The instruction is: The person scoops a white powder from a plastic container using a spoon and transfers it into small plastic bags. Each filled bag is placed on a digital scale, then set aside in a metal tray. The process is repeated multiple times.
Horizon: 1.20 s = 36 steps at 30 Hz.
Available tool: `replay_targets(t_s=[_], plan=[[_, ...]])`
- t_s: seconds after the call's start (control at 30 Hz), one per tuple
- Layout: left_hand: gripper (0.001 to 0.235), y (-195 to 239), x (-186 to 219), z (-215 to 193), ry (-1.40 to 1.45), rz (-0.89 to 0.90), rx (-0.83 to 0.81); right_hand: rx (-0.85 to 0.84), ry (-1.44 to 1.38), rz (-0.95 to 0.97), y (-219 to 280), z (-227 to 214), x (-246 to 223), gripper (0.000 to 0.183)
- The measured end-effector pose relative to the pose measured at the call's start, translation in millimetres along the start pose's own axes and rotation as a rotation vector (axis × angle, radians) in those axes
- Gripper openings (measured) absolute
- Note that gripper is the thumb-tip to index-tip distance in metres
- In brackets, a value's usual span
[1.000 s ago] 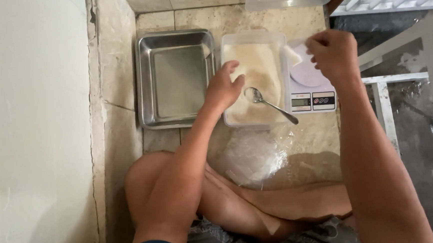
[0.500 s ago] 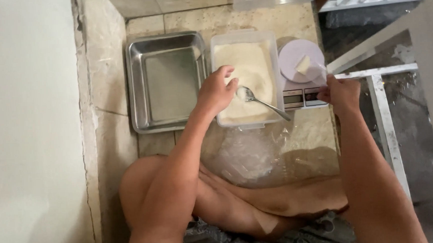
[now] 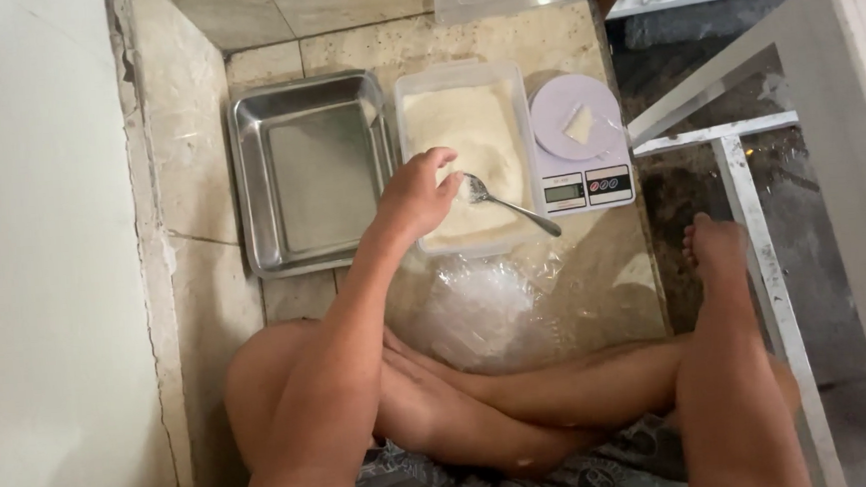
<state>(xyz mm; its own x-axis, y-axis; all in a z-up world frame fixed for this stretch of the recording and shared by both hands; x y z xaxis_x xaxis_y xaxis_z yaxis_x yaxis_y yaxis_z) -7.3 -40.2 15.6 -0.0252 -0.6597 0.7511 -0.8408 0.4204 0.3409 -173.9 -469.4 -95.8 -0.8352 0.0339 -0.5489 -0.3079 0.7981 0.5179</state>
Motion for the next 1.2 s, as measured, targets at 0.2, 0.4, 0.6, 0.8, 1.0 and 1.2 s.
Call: replay_targets(t_s=[0.2,0.4,0.6,0.8,1.0,1.2], plan=[[0.047,3,9,-5,-0.036,-0.018,-0.031,0.091,0.002,0.027,41,-4,-24,0.034],[0.045,0,5,-3,-0.058,-0.004,-0.022,0.073,-0.137,-0.037,35,2,-26,0.028],[0.046,-3,2,1,-0.073,-0.01,-0.04,0.064,0.029,-0.348,11,22,-47,0.048],[0.042,0,0,8,-0.091,0.111,-0.033,-0.176,0.097,-0.639,34,56,-104,0.058],[0.041,-8,-11,24,-0.12,0.121,-0.11,-0.079,0.038,-0.597,-52,84,-91,0.053],[0.043,-12,-19,39,-0.186,0.123,-0.136,-0.032,0.093,-0.798,-21,75,-129,0.037]])
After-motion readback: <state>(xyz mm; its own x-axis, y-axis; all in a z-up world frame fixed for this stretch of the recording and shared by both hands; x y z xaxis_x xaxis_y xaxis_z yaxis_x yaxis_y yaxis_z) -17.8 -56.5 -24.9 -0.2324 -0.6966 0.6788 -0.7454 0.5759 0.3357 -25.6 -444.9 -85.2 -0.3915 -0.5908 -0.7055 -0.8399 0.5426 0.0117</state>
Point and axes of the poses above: each hand's wrist, its own y-axis away from the middle knuckle, its own z-axis out of the palm, x = y × z, the point moved 3 cm from there along -y, towards the middle knuckle, and after that the axes turned 3 degrees about z, right-handed, at the moved point
